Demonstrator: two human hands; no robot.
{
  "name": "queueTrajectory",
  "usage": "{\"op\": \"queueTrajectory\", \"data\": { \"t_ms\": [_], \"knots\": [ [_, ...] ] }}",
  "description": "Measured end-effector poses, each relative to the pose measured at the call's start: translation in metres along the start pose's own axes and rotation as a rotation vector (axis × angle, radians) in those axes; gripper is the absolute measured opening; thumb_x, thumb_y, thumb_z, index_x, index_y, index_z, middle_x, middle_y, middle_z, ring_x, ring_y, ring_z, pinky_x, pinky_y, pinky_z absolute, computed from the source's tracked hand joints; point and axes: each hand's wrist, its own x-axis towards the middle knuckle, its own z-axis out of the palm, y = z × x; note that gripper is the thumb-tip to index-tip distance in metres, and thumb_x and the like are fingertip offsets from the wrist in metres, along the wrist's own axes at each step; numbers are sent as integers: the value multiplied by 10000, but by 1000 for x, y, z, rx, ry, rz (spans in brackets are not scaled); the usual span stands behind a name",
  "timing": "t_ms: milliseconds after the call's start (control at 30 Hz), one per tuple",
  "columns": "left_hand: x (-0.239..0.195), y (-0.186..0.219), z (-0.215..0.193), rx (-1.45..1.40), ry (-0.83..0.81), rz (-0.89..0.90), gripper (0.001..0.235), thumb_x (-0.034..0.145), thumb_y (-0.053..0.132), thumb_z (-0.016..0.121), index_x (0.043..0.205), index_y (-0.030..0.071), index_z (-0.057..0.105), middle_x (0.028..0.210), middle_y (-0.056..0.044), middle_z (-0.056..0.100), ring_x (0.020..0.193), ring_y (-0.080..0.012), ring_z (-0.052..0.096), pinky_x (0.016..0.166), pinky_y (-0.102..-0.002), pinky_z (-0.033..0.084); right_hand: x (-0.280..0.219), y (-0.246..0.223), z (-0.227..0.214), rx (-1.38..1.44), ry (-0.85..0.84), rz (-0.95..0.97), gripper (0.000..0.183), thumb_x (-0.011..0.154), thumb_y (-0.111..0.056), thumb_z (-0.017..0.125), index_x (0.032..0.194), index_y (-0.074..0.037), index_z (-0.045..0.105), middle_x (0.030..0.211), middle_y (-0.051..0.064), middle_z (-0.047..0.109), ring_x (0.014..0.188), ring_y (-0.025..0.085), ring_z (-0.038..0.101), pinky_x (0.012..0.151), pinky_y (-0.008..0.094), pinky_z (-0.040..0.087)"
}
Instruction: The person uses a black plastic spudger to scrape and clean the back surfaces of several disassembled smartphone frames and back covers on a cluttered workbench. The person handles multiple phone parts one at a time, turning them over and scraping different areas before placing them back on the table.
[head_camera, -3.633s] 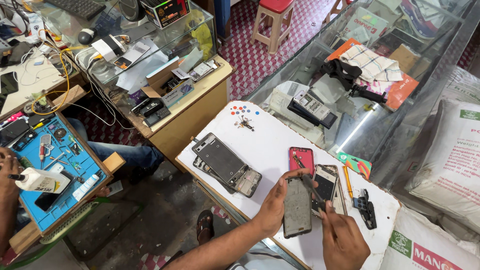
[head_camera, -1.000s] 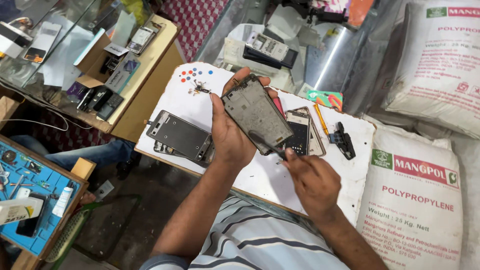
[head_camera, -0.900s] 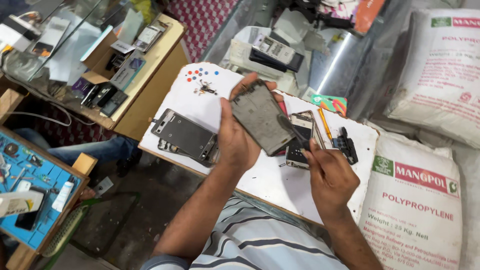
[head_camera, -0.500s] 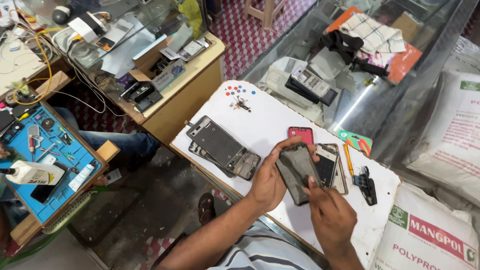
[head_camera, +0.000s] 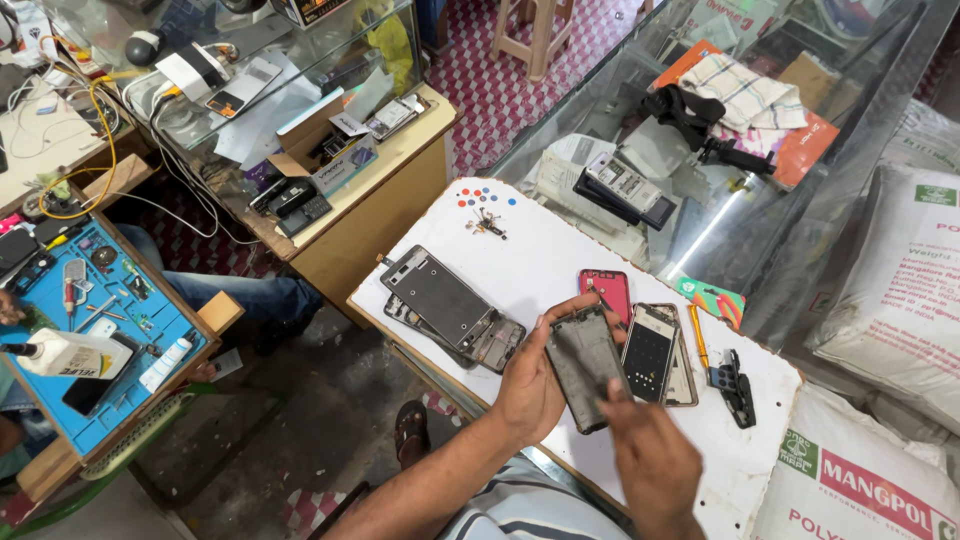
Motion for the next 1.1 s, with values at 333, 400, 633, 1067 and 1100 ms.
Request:
{"op": "queueTrajectory", "data": {
  "t_ms": [333, 400, 633, 1067, 1100],
  "knots": [
    [-2, 2, 13, 10, 53, -27, 618, 1084, 530, 412, 1481, 61, 477, 1352, -144, 620, 1274, -240, 596, 1104, -414, 498, -1, -5, -4, 37, 94, -32, 73, 846, -108, 821, 871, -137, 759, 796, 17, 706, 640, 139, 666, 607, 293, 512],
    [-2, 1, 13, -3, 62, -25, 618, 1081, 542, 412, 1463, 61, 481, 1343, -155, 621, 1259, -245, 602, 1088, -431, 511, -3, -4, -5, 23, 108, -18, 72, 855, -87, 809, 889, -136, 771, 818, 28, 706, 656, 141, 676, 615, 296, 517],
    [-4, -6, 14, -3, 62, -48, 630, 1067, 549, 422, 1460, 61, 481, 1362, -149, 619, 1255, -237, 607, 1073, -424, 510, -6, 1, -8, -14, 65, 3, 84, 826, -111, 816, 902, -126, 784, 808, 36, 711, 640, 170, 671, 615, 324, 522],
    [-9, -19, 19, 86, 143, -24, 672, 1055, 576, 438, 1441, 29, 493, 1277, -138, 643, 1154, -222, 644, 1015, -382, 558, -5, -5, -11, -74, 137, 31, 307, 878, -69, 786, 1180, -123, 761, 809, 72, 667, 636, 192, 624, 605, 342, 512],
    [-9, -19, 18, 99, 151, -28, 680, 1062, 583, 433, 1441, 22, 499, 1265, -144, 645, 1137, -226, 645, 1011, -382, 560, -6, -5, -10, -62, 139, 22, 310, 888, -66, 778, 1192, -124, 750, 823, 72, 668, 653, 187, 629, 610, 337, 512]
  ]
}}
